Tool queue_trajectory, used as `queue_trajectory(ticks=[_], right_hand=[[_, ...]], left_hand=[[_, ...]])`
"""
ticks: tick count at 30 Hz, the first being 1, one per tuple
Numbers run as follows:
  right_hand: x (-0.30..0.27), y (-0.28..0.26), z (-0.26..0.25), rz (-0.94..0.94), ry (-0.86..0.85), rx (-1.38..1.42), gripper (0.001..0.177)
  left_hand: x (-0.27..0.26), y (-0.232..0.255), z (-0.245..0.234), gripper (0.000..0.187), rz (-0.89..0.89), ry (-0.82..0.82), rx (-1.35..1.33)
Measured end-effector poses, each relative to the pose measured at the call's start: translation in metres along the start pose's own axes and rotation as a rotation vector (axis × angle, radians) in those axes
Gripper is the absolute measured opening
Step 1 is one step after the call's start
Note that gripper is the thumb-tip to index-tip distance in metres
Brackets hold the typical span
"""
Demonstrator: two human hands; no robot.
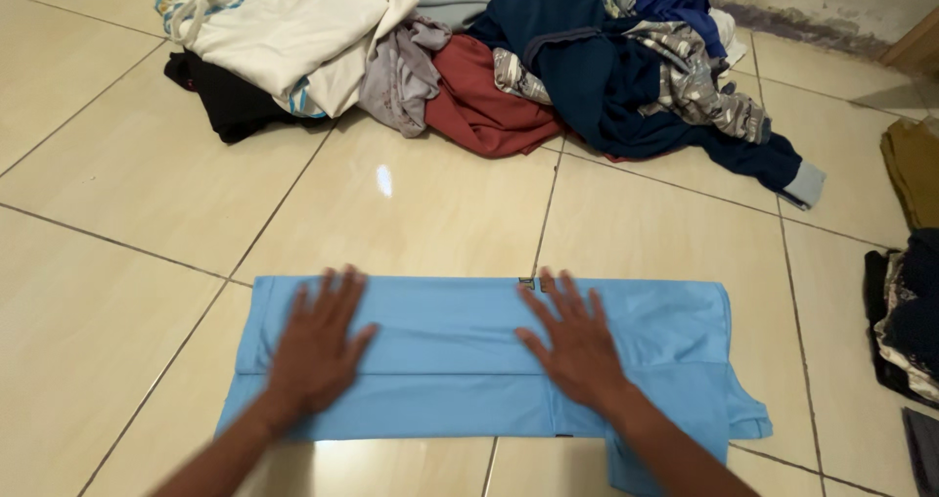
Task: The person folds a black dress with floral embroidery and a light blue t-shirt with a graphic print by hand while sitting on the floor, then places the folded items onto a stack inside a wooden wardrobe.
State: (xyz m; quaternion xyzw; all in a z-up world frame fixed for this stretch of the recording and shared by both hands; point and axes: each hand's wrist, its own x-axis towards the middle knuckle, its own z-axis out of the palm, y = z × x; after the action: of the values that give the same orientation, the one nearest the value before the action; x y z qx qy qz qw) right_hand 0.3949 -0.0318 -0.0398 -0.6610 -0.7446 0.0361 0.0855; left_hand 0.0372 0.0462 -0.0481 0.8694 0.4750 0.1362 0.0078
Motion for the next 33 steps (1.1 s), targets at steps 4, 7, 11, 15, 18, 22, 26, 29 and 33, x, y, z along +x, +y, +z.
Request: queue_trajectory(ticks=[4,7,11,15,18,22,26,29,33], right_hand=[[-0.010,0.055,0.007,0.106,0.081,-0.073,0.066],[-0.026,0.101,0.006,0.201,0.101,-0.081,0.066],[-0.040,0.134,-0.007,0.337,0.059,-0.004,0.064],[-0.042,0.134,-0.017,0.310,0.048,0.003,0.065],[-0.053,0.122,-0.026,0.250,0.132,-0.034,0.064],[-0.080,0.106,-0.057,0.227,0.186,-0.009,0.056],[-0.108,0.097,-0.087,0.394,0.131,-0.011,0.043],[-0.132,0.090,-0.101,0.730,-0.058,0.027,0.040],[-0.163,0.088,-0.096,0.965,-0.324,0.054,0.051]], left_hand=[[-0.011,-0.052,-0.024,0.071,0.055,-0.044,0.046],[-0.017,-0.073,-0.030,0.072,-0.073,-0.116,0.040],[-0.020,-0.082,-0.023,0.073,-0.034,-0.122,0.134],[-0.019,-0.081,-0.023,0.074,-0.001,-0.059,0.230],[-0.022,-0.062,-0.030,0.075,-0.017,0.044,0.159],[-0.028,-0.001,-0.041,0.071,0.044,0.175,-0.143],[-0.031,0.091,-0.027,0.053,0.458,0.122,-0.219],[-0.034,0.162,-0.014,0.053,0.622,-0.076,-0.457],[-0.029,0.235,0.001,0.061,0.807,-0.056,-0.408]])
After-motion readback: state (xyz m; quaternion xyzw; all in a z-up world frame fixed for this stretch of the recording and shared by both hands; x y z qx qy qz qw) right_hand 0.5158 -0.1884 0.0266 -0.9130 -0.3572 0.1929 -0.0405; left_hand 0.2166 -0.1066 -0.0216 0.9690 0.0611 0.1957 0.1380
